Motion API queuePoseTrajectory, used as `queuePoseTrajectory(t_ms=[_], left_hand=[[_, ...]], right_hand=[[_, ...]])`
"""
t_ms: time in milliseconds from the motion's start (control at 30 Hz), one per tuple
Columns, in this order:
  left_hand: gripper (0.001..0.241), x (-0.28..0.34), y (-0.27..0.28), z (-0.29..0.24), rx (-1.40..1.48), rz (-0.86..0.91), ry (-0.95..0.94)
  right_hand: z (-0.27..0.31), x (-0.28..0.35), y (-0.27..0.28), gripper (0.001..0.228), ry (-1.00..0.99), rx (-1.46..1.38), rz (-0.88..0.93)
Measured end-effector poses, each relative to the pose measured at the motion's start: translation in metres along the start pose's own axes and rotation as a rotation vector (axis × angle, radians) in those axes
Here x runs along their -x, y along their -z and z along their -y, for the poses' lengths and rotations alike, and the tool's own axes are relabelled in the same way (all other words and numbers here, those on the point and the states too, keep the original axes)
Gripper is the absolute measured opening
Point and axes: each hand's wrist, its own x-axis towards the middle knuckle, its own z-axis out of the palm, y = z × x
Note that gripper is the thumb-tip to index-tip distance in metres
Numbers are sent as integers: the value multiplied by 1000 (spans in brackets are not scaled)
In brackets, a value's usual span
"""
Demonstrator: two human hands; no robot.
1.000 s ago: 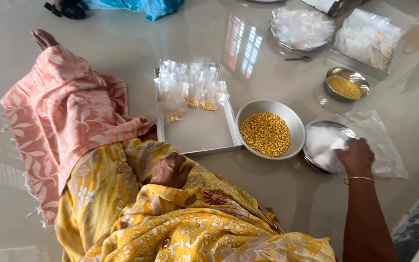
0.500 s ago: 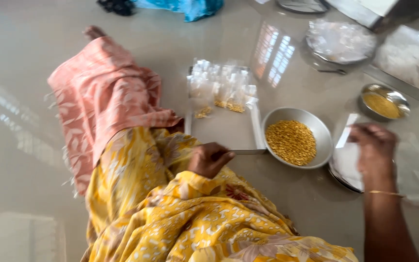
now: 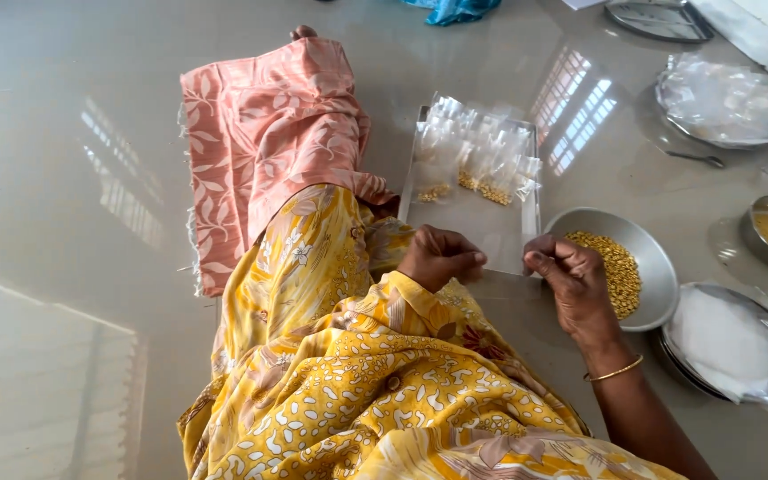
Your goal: The person manually fills small plastic bags with grains from a bowl and places them onto a tray.
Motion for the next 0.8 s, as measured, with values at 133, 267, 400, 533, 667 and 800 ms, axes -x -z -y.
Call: queuePoseTrajectory(t_ms=[133, 267, 400, 533, 667, 800], left_hand=[[14, -2, -14, -8, -44, -97, 17], [14, -4, -28, -22, -66, -199, -45], [15, 4, -49, -45, -248, -250, -168], [17, 8, -48, -40, -305, -265, -223], [23, 17, -39, -36, -476, -275, -378], [26, 21, -32, -36, -654, -272, -440]], right_hand=[[21, 7, -2, 20, -131, -153, 25], [26, 11, -4, 33, -223, -246, 43], [27, 12, 2, 37, -148, -251, 36], [63, 5, -21, 59, 66, -78, -69], [40, 8, -14, 48, -6, -12, -183], [13, 12, -17, 43, -269, -212, -159]])
